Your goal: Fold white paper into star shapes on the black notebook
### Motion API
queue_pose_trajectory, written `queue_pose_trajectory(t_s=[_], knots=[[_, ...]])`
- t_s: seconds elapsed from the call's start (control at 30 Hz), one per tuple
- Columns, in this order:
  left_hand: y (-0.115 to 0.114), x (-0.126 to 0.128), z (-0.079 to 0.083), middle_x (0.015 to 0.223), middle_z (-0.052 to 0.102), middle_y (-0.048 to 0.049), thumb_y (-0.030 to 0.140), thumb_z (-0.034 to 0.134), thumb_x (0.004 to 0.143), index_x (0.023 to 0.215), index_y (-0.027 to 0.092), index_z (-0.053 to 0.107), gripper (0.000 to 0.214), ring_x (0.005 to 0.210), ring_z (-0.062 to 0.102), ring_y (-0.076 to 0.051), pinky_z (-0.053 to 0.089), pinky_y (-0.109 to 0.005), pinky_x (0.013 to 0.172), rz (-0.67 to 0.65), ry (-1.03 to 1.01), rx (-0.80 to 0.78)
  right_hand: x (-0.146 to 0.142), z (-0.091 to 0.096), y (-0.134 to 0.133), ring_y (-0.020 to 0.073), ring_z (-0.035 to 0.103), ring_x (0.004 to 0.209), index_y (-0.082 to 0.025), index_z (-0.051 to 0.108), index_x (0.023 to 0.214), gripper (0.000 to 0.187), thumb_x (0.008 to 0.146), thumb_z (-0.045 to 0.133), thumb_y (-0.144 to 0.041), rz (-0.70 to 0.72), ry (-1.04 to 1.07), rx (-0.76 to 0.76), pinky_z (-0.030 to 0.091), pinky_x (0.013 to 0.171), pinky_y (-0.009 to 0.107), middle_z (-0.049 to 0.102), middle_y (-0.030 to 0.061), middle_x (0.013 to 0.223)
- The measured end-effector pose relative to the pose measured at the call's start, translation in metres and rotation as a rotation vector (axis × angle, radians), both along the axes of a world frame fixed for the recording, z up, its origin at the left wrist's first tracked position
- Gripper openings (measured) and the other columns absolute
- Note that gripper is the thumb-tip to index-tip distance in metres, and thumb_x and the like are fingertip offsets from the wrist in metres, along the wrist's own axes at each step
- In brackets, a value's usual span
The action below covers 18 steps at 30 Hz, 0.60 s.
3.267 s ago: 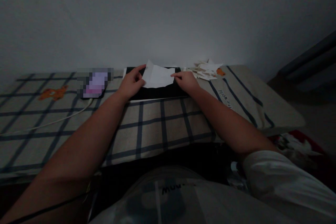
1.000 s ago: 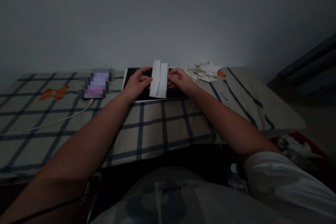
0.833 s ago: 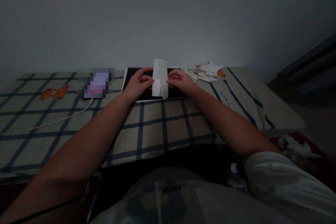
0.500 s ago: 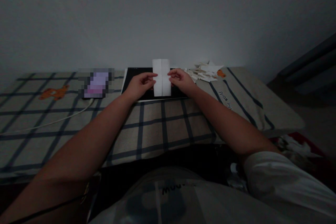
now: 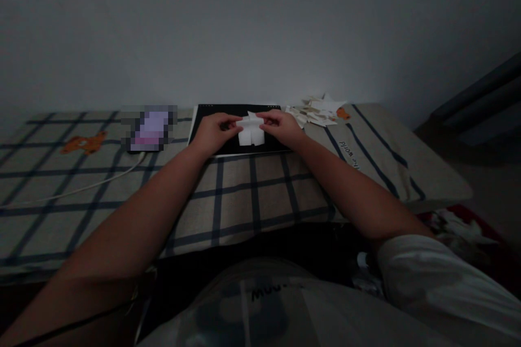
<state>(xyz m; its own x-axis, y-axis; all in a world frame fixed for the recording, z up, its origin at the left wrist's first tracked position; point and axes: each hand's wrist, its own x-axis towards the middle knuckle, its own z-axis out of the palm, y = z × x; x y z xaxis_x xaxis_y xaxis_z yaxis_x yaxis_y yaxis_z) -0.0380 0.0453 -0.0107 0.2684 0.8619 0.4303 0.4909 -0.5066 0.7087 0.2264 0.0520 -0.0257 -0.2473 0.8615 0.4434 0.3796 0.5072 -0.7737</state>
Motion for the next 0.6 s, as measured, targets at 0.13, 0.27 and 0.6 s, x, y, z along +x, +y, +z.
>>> queue_pose_trajectory(t_s=[0.13,0.27,0.6], knots=[[-0.0043,0.0031,0.0053,0.101,0.076,-0.0057,0.044,0.087,0.081,0.091,0.023,0.089,0.023,0.084,0.064,-0.019,0.055,-0.033,0.079,0.019,-0.035,0.085,0.0005,0.0046,-0.0045,0.0236,0.067,0.096,-0.027,0.090,0.103,0.016,0.089,0.083,-0.028,0.005,-0.001,0.062,0.059,0.093,0.039,0.076,0.0055,0.100],[-0.0076,0.0055,0.0052,0.098,0.079,-0.0054,0.046,0.086,0.083,0.090,0.022,0.084,0.025,0.090,0.068,-0.022,0.057,-0.033,0.084,-0.002,-0.091,0.003,-0.0025,0.0064,-0.0085,0.0256,0.071,0.108,-0.025,0.086,0.095,0.009,0.090,0.083,-0.032,0.014,0.067,0.086,0.058,0.091,0.037,0.080,0.0075,0.111],[-0.0057,0.0073,-0.0020,0.099,0.085,-0.0083,0.063,0.089,0.080,0.095,0.020,0.086,0.046,0.096,0.075,-0.027,0.059,-0.039,0.093,-0.062,-0.147,-0.176,-0.0076,0.0063,-0.0093,0.0218,0.076,0.094,-0.024,0.083,0.099,0.019,0.088,0.087,-0.039,-0.029,0.236,-0.130,0.064,0.090,0.038,0.083,0.0026,0.096]])
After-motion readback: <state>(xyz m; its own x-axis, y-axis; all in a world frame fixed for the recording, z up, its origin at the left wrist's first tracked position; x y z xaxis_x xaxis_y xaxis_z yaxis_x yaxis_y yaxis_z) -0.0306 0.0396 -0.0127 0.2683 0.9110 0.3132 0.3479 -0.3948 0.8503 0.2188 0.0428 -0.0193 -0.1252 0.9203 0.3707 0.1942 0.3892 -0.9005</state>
